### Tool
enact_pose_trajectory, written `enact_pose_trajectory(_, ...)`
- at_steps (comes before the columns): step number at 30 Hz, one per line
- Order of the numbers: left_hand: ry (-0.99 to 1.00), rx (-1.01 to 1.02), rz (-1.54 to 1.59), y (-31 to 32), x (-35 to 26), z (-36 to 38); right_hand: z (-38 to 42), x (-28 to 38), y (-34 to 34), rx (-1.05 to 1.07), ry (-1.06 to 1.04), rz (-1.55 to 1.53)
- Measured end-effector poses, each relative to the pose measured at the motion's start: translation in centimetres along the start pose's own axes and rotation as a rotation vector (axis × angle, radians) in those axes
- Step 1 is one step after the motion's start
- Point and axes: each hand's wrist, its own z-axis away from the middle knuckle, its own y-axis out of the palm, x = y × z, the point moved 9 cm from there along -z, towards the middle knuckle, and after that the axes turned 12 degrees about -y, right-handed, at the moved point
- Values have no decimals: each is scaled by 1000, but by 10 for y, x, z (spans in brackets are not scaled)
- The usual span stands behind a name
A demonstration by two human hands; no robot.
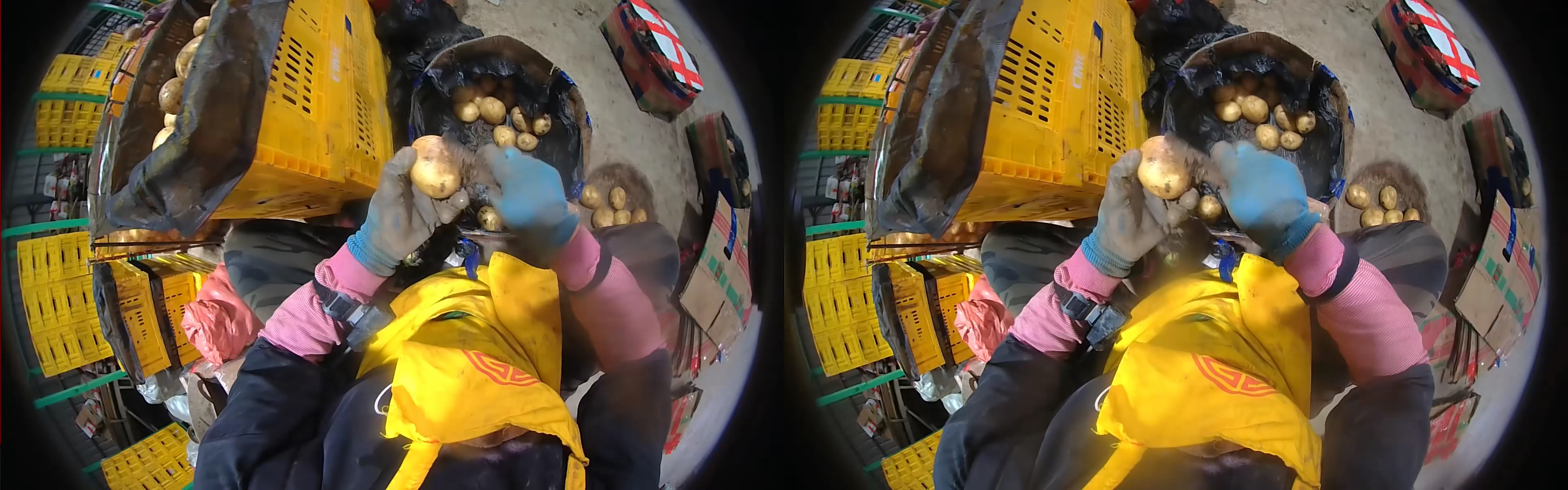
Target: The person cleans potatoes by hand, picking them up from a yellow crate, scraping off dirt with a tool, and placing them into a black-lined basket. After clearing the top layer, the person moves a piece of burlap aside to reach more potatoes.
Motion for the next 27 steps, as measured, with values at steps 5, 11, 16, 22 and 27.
enact_pose_trajectory(5, 9, -104, 63, 4, -3, 7, 2, 14, -3, 124, 37, -51)
enact_pose_trajectory(11, 655, -449, -1293, 85, -33, 39, 14, 7, 8, 38, 502, -1496)
enact_pose_trajectory(16, 718, -326, -1390, 125, -19, 55, 24, 43, -10, -59, 349, -1941)
enact_pose_trajectory(22, 936, -291, -1550, 147, -7, 65, 28, 43, -23, -125, 258, -1868)
enact_pose_trajectory(27, 902, -523, -1057, 166, -53, 90, 24, 26, -67, -231, 255, -1484)
